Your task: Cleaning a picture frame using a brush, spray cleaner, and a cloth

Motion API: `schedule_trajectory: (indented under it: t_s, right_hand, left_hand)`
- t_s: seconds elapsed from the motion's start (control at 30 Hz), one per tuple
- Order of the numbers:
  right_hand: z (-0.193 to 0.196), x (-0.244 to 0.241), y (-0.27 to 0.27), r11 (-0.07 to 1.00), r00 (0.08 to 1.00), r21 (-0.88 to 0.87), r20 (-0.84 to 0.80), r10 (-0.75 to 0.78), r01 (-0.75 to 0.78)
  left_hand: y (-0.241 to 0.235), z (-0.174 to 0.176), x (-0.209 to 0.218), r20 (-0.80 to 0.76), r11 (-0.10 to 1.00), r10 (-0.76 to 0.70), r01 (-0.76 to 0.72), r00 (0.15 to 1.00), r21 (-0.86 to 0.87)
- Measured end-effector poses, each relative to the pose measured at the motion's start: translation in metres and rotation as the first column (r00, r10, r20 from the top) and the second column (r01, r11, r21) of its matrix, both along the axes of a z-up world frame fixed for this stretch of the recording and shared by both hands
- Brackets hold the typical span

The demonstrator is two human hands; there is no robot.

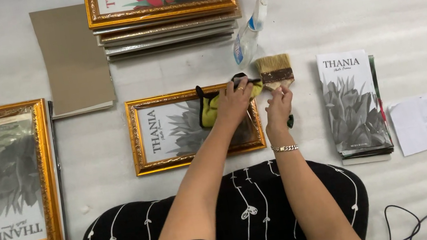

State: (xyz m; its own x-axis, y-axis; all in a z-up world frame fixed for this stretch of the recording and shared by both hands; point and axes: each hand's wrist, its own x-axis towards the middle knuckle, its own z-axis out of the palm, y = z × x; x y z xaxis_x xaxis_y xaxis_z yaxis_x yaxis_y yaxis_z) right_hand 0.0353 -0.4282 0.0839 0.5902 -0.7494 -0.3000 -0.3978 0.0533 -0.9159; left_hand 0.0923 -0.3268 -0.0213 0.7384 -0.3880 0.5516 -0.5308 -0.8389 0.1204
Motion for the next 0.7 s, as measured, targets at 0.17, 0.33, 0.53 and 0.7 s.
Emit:
schedule_trajectory:
  t_s: [0.17,0.33,0.53,0.7]
  right_hand:
    - [0.016,-0.003,0.007,0.998,0.998,0.019,-0.005,0.059,-0.059]
    - [-0.006,-0.004,0.000,0.994,0.996,0.054,-0.006,0.094,-0.094]
    - [-0.012,-0.004,0.000,0.989,0.990,0.046,-0.001,0.139,-0.139]
    - [-0.009,-0.005,0.006,0.984,0.984,0.043,-0.023,0.176,-0.175]
  left_hand:
    - [-0.016,0.024,-0.008,-0.022,0.995,0.090,-0.091,0.996,-0.037]
    - [0.039,0.017,-0.019,-0.044,0.999,0.043,-0.042,0.998,0.021]
    - [0.175,0.040,-0.030,-0.020,0.941,0.282,-0.272,0.959,0.200]
    - [0.268,0.065,-0.047,-0.066,0.817,0.553,-0.525,0.831,0.238]
